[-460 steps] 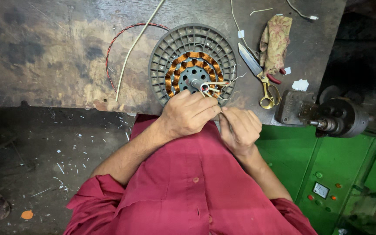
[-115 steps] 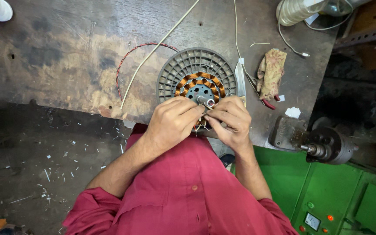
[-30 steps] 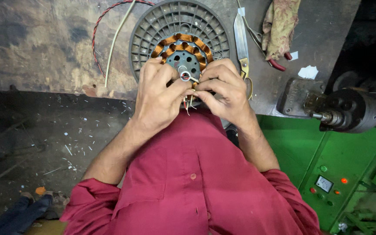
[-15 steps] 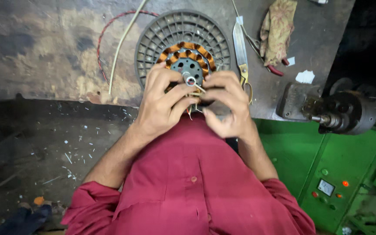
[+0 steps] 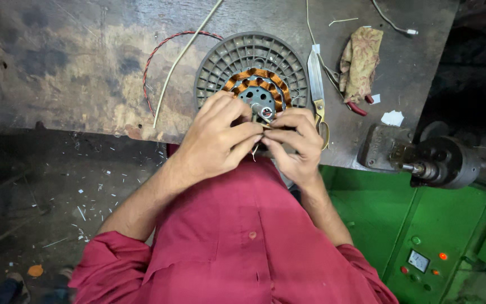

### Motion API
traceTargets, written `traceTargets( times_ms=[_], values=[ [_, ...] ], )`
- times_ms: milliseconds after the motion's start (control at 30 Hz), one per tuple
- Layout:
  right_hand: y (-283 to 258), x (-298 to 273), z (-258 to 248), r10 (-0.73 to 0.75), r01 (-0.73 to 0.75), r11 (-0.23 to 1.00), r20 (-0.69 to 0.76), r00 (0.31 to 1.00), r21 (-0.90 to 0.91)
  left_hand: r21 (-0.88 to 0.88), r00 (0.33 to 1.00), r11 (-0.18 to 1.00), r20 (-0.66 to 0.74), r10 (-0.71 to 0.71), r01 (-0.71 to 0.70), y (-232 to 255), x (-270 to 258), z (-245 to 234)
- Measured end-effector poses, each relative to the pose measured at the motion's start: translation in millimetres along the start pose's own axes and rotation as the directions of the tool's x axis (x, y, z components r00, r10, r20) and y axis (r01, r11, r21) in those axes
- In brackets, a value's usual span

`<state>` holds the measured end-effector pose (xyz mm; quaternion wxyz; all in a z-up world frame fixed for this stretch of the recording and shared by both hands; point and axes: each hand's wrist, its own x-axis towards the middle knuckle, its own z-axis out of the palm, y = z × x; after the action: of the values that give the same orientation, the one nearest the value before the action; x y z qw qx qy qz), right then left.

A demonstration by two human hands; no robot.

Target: The person works on a motor stator, using shears to trim wires and a wooden stick to adjust the copper windings. They then use pliers to secure connections and tie the wires with white thread.

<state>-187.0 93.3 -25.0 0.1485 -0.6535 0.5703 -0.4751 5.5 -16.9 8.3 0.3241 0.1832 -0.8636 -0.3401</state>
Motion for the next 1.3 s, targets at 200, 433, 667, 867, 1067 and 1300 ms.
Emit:
traceTargets(
  times_ms=[200,433,667,867,1067,1300],
  values=[
    [-9,8,-1,-0.065,0.071,0.990,0.059,0.996,-0.123,0.119,0.985,0.979,-0.023,0.171,-0.167,-14,-4,-1],
    [-7,17,4,-0.107,0.110,0.990,0.030,0.994,-0.089,0.127,0.980,0.976,-0.072,0.184,-0.174,-19,-7,2],
    [-2,11,9,-0.067,0.065,0.997,-0.026,0.997,-0.051,0.083,0.977,0.985,-0.143,0.160,-0.150,-25,-10,14],
    [1,6,4,-0.071,0.075,0.993,0.049,0.996,-0.090,0.067,0.977,0.982,-0.111,0.185,-0.178,-30,-11,17],
    [8,-1,0,-0.069,0.072,0.996,0.061,0.996,-0.052,0.263,0.949,0.912,0.065,0.308,-0.315,-29,-11,13],
    [16,-6,0,-0.051,0.050,0.998,0.037,0.998,0.031,0.081,0.982,0.981,0.089,0.167,-0.175,-22,-7,10]
  ],
)
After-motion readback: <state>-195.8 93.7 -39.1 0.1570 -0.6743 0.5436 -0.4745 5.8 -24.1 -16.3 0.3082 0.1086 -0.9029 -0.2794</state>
